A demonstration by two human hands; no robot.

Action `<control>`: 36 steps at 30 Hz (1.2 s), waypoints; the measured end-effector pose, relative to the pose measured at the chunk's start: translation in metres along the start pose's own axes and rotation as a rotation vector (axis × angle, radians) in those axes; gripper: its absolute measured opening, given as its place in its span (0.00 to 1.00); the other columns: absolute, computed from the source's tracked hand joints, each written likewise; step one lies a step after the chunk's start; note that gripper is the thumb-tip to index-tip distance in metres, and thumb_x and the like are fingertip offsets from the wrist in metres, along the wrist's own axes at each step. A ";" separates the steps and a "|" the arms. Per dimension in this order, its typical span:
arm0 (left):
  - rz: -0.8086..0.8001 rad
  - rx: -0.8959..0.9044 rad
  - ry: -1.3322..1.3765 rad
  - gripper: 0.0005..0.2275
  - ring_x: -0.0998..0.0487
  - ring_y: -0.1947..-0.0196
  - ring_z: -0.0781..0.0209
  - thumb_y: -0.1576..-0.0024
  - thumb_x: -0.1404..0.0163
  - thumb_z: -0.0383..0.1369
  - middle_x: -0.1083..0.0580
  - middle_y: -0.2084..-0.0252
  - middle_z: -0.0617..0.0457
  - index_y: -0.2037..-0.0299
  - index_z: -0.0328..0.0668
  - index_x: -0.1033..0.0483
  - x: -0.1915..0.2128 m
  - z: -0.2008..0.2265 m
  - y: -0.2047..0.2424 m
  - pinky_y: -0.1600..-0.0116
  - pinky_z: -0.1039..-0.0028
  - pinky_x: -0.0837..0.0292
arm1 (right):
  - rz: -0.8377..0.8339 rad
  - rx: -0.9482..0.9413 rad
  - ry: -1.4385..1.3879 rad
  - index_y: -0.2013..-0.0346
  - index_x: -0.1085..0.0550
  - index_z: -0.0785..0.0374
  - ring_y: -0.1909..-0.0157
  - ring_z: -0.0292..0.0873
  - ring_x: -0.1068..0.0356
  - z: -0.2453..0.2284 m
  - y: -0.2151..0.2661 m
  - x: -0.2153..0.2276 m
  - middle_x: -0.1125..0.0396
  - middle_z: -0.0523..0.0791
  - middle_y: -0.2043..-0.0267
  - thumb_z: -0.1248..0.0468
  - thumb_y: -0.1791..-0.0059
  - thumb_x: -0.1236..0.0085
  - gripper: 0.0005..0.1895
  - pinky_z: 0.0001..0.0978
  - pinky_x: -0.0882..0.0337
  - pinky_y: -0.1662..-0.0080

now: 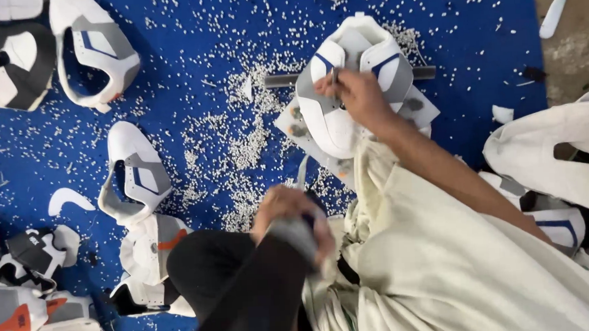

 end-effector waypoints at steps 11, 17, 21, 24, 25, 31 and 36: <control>-0.011 0.166 -0.411 0.25 0.23 0.76 0.61 0.56 0.33 0.35 0.24 0.74 0.50 0.57 0.27 0.34 0.006 -0.004 -0.003 0.66 0.70 0.25 | 0.090 -0.206 -0.282 0.58 0.29 0.68 0.54 0.41 0.21 0.025 -0.019 0.014 0.23 0.49 0.55 0.69 0.41 0.55 0.06 0.33 0.22 0.51; -0.091 0.284 -0.352 0.18 0.24 0.75 0.57 0.56 0.35 0.33 0.25 0.72 0.46 0.61 0.34 0.29 -0.005 -0.081 0.005 0.66 0.67 0.28 | 0.037 0.084 0.153 0.57 0.26 0.71 0.54 0.46 0.22 -0.020 -0.007 0.009 0.24 0.52 0.57 0.74 0.46 0.51 0.06 0.36 0.23 0.53; -0.147 0.517 -0.527 0.16 0.18 0.70 0.64 0.53 0.36 0.36 0.21 0.69 0.50 0.61 0.37 0.26 -0.004 -0.131 0.030 0.62 0.70 0.22 | 0.016 0.032 0.127 0.57 0.26 0.72 0.57 0.47 0.25 0.017 -0.007 0.008 0.24 0.54 0.58 0.74 0.47 0.47 0.06 0.36 0.24 0.55; -0.048 0.539 -0.400 0.15 0.21 0.76 0.63 0.55 0.36 0.35 0.22 0.74 0.51 0.66 0.37 0.28 -0.005 -0.069 0.005 0.65 0.70 0.22 | 0.131 -0.164 -0.341 0.59 0.28 0.70 0.57 0.41 0.24 0.028 -0.033 0.025 0.24 0.49 0.56 0.72 0.42 0.53 0.05 0.31 0.22 0.53; -0.050 0.544 -0.397 0.15 0.21 0.76 0.63 0.55 0.36 0.35 0.22 0.74 0.51 0.66 0.37 0.28 -0.004 -0.059 0.000 0.65 0.70 0.22 | 0.131 -0.170 -0.338 0.59 0.28 0.70 0.57 0.41 0.24 0.028 -0.031 0.024 0.24 0.49 0.56 0.72 0.42 0.53 0.05 0.31 0.22 0.53; 0.079 0.126 -0.259 0.16 0.28 0.76 0.57 0.55 0.37 0.31 0.29 0.73 0.45 0.64 0.33 0.31 0.000 -0.087 0.011 0.67 0.67 0.35 | 0.129 0.067 0.004 0.56 0.28 0.71 0.57 0.39 0.22 -0.012 -0.017 0.018 0.23 0.51 0.55 0.73 0.43 0.54 0.06 0.31 0.22 0.55; -0.141 0.516 -0.552 0.15 0.17 0.69 0.60 0.55 0.35 0.34 0.21 0.71 0.48 0.64 0.36 0.26 -0.006 -0.114 0.017 0.62 0.68 0.21 | 0.108 -0.135 0.026 0.51 0.27 0.67 0.63 0.41 0.24 0.018 -0.025 0.021 0.24 0.50 0.62 0.70 0.44 0.52 0.09 0.33 0.22 0.60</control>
Point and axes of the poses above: each hand's wrist, its own y-axis away from the middle knuckle, its own x-axis out of the back of the hand, z = x × y, the point moved 9 cm from there along -y, towards the middle knuckle
